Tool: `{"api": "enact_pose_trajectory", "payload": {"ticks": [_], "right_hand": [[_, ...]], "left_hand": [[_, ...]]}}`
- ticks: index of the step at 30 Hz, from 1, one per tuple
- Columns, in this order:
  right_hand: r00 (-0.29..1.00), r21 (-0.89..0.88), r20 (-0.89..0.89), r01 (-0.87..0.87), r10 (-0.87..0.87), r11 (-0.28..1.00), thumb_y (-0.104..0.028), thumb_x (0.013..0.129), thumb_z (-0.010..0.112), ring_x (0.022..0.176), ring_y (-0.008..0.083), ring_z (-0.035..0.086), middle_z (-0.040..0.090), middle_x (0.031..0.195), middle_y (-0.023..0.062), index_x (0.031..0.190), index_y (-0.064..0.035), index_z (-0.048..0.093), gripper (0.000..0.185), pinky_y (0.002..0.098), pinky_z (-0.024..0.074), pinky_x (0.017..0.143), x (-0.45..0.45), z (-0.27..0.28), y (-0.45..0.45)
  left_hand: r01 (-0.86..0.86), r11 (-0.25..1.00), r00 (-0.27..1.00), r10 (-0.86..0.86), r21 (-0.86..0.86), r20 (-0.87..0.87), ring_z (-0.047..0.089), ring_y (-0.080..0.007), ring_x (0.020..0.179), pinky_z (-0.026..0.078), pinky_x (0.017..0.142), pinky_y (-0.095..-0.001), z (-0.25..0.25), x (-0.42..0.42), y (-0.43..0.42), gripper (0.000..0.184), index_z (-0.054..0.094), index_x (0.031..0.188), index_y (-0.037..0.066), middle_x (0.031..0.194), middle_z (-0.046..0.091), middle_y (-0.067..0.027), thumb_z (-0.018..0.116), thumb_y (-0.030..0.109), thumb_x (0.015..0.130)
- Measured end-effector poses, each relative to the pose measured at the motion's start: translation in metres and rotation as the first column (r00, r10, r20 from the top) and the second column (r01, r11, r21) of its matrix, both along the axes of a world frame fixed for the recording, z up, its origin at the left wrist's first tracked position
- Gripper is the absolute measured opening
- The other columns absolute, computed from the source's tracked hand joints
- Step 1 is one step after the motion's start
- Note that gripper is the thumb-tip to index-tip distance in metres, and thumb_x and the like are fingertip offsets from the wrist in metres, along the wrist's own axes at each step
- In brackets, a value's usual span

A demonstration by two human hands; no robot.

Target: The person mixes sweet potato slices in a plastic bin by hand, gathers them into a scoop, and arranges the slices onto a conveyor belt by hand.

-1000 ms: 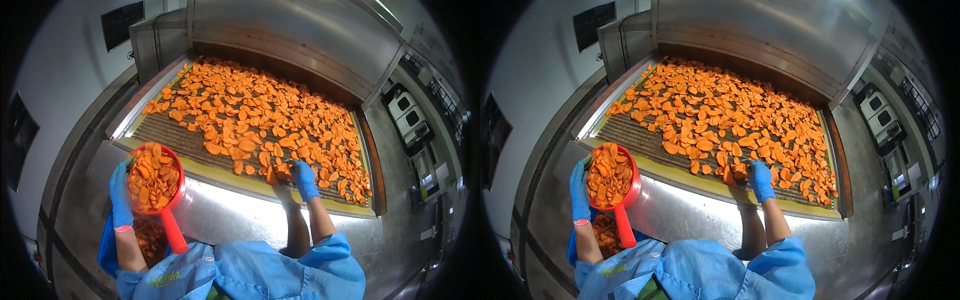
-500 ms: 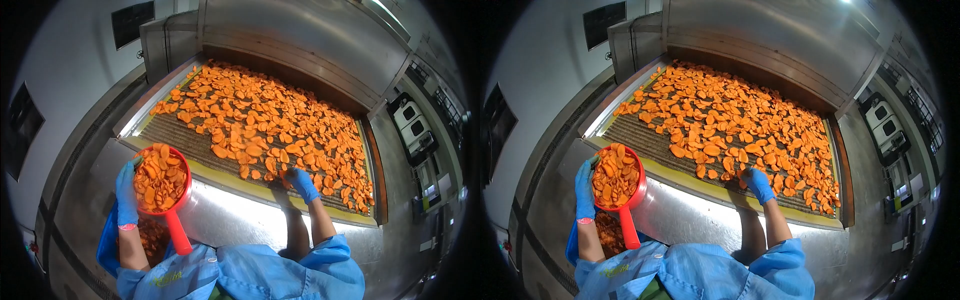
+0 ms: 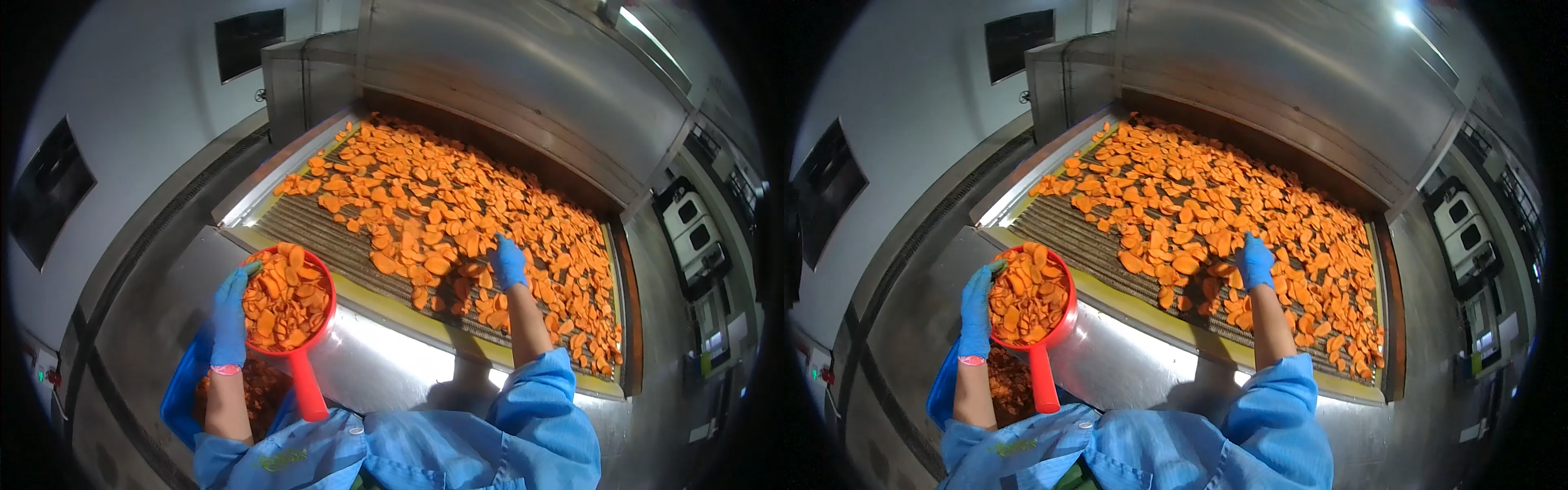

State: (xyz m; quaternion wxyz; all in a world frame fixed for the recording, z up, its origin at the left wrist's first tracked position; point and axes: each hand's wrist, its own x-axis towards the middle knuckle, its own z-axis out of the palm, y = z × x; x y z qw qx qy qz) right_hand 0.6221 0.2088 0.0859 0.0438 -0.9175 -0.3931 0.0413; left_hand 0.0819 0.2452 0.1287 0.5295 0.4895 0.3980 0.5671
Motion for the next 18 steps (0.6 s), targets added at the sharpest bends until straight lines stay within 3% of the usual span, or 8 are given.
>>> {"api": "enact_pose_trajectory", "payload": {"ticks": [2, 6, 9, 10, 12, 13, 15, 18], "right_hand": [[0.930, 0.307, 0.081, -0.366, 0.359, 0.879, -0.028, 0.086, 0.068, 0.100, 0.0325, 0.062, 0.060, 0.119, 0.0148, 0.133, -0.0224, 0.053, 0.050, 0.0414, 0.0520, 0.080, -0.025, -0.011, 0.021], [0.742, 0.183, 0.059, -0.666, 0.668, 0.723, -0.028, 0.083, 0.071, 0.106, 0.0360, 0.059, 0.055, 0.128, 0.0139, 0.142, -0.0311, 0.039, 0.067, 0.0420, 0.0516, 0.084, -0.112, -0.010, 0.060], [0.744, 0.198, 0.041, -0.660, 0.667, 0.725, -0.030, 0.075, 0.075, 0.111, 0.0382, 0.057, 0.053, 0.131, 0.0162, 0.146, -0.0323, 0.032, 0.083, 0.0443, 0.0505, 0.088, -0.125, -0.058, 0.092], [0.785, 0.111, -0.127, -0.596, 0.606, 0.795, -0.029, 0.075, 0.074, 0.107, 0.0370, 0.059, 0.060, 0.119, 0.0176, 0.141, -0.0269, 0.042, 0.073, 0.0453, 0.0504, 0.087, -0.129, -0.060, 0.100], [0.822, 0.190, -0.070, -0.546, 0.566, 0.816, -0.022, 0.077, 0.071, 0.095, 0.0339, 0.064, 0.065, 0.101, 0.0179, 0.127, -0.0194, 0.057, 0.053, 0.0428, 0.0516, 0.081, -0.139, -0.068, 0.104], [0.813, 0.185, -0.069, -0.559, 0.578, 0.808, -0.022, 0.077, 0.071, 0.095, 0.0339, 0.064, 0.065, 0.101, 0.0179, 0.127, -0.0194, 0.057, 0.053, 0.0428, 0.0516, 0.081, -0.138, -0.068, 0.107], [0.766, 0.387, -0.303, -0.445, 0.567, 0.808, -0.014, 0.077, 0.070, 0.084, 0.0289, 0.066, 0.066, 0.090, 0.0179, 0.112, -0.0120, 0.065, 0.035, 0.0378, 0.0519, 0.074, -0.131, -0.067, 0.101], [0.560, 0.550, -0.648, -0.125, 0.516, 0.826, -0.002, 0.082, 0.064, 0.069, 0.0134, 0.060, 0.064, 0.084, 0.0051, 0.117, -0.0096, 0.065, 0.036, 0.0266, 0.0485, 0.061, -0.120, -0.046, 0.091]], "left_hand": [[0.004, 1.000, 1.000, -0.004, -0.003, -0.021, 0.059, -0.0139, 0.106, 0.044, 0.096, -0.0271, 0.004, 0.002, -0.003, 0.033, 0.064, 0.114, -0.003, 0.113, 0.065, -0.0091, 0.051, 0.023, 0.099], [0.007, 0.998, 1.000, -0.006, -0.055, 0.013, 0.059, -0.0136, 0.105, 0.043, 0.097, -0.0270, 0.005, 0.003, -0.004, 0.033, 0.065, 0.114, -0.003, 0.113, 0.065, -0.0087, 0.051, 0.023, 0.099], [-0.009, 1.000, 1.000, 0.008, -0.011, -0.029, 0.059, -0.0141, 0.105, 0.042, 0.098, -0.0269, -0.010, -0.001, 0.005, 0.032, 0.064, 0.113, -0.003, 0.113, 0.066, -0.0096, 0.051, 0.023, 0.099], [0.006, 1.000, 0.999, -0.006, 0.007, -0.033, 0.059, -0.0143, 0.105, 0.042, 0.098, -0.0268, -0.009, -0.002, 0.005, 0.032, 0.064, 0.113, -0.003, 0.112, 0.067, -0.0099, 0.051, 0.022, 0.099], [-0.002, 1.000, 1.000, 0.002, -0.012, 0.013, 0.059, -0.0140, 0.107, 0.042, 0.099, -0.0273, -0.008, -0.001, 0.002, 0.030, 0.064, 0.113, -0.004, 0.113, 0.067, -0.0095, 0.051, 0.019, 0.099], [-0.004, 1.000, 1.000, 0.005, -0.013, 0.009, 0.059, -0.0139, 0.107, 0.042, 0.099, -0.0272, -0.007, -0.001, 0.002, 0.030, 0.064, 0.113, -0.004, 0.113, 0.067, -0.0095, 0.051, 0.019, 0.099], [-0.009, 1.000, 1.000, 0.009, -0.028, 0.009, 0.059, -0.0137, 0.107, 0.041, 0.100, -0.0270, -0.005, -0.001, 0.000, 0.030, 0.064, 0.113, -0.004, 0.113, 0.067, -0.0096, 0.051, 0.019, 0.099], [0.013, 0.999, 1.000, -0.013, -0.041, 0.003, 0.059, -0.0136, 0.108, 0.041, 0.100, -0.0267, -0.003, 0.000, -0.002, 0.030, 0.064, 0.113, -0.004, 0.114, 0.066, -0.0095, 0.051, 0.019, 0.099]]}}
